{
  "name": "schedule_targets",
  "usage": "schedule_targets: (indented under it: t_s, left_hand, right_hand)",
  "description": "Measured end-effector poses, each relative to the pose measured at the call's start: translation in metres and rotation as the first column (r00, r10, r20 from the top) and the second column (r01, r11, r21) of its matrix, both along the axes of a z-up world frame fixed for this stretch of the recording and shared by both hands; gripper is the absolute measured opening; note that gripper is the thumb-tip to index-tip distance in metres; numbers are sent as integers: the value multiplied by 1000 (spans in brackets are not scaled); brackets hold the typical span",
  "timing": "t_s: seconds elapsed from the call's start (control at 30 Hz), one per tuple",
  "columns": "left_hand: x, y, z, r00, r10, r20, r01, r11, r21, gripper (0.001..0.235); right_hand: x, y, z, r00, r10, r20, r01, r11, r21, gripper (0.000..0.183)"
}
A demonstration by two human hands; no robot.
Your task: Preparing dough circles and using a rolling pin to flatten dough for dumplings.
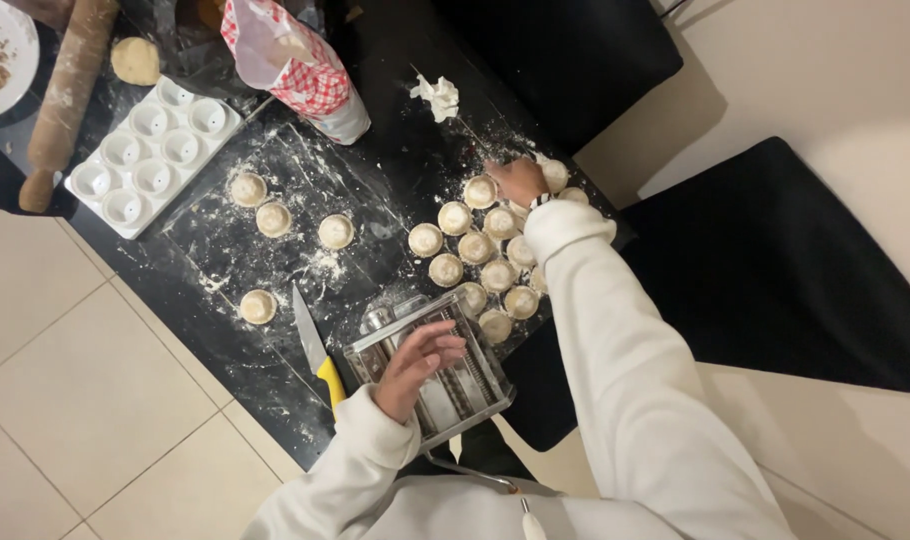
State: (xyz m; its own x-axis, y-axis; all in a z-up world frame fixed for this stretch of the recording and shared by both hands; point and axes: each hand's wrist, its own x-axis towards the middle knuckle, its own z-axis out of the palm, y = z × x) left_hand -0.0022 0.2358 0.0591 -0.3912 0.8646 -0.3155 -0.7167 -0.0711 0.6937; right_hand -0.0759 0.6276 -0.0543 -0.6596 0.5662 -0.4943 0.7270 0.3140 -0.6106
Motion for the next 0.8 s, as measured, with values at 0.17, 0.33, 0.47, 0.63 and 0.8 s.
schedule_targets:
  t_s: [0.17, 0.33, 0.47, 0.63, 0.8]
  left_hand:
    - [2, -5, 5, 1000, 20, 2, -20, 999, -35, 57]
    - [-1, -9, 12, 998, 62, 20, -61, 997, -44, 60]
    - [-2, -7, 19, 996, 85, 27, -85, 996, -9, 60]
    - [2, -10, 12, 998, 52, 45, -53, 998, 16, 57]
    - [28, -18, 9, 999, 34, 20, -34, 999, 39, 53]
  right_hand:
    - [10, -1, 27, 998, -55, -3, 55, 995, -79, 55]
    - [51, -16, 65, 962, -199, -186, 144, 951, -274, 43]
    - [107, -36, 89, 877, -321, -358, 153, 892, -425, 42]
    - [179, -101, 133, 796, -488, -357, 282, 823, -493, 47]
    - [230, -191, 162, 798, -488, -354, 226, 787, -575, 41]
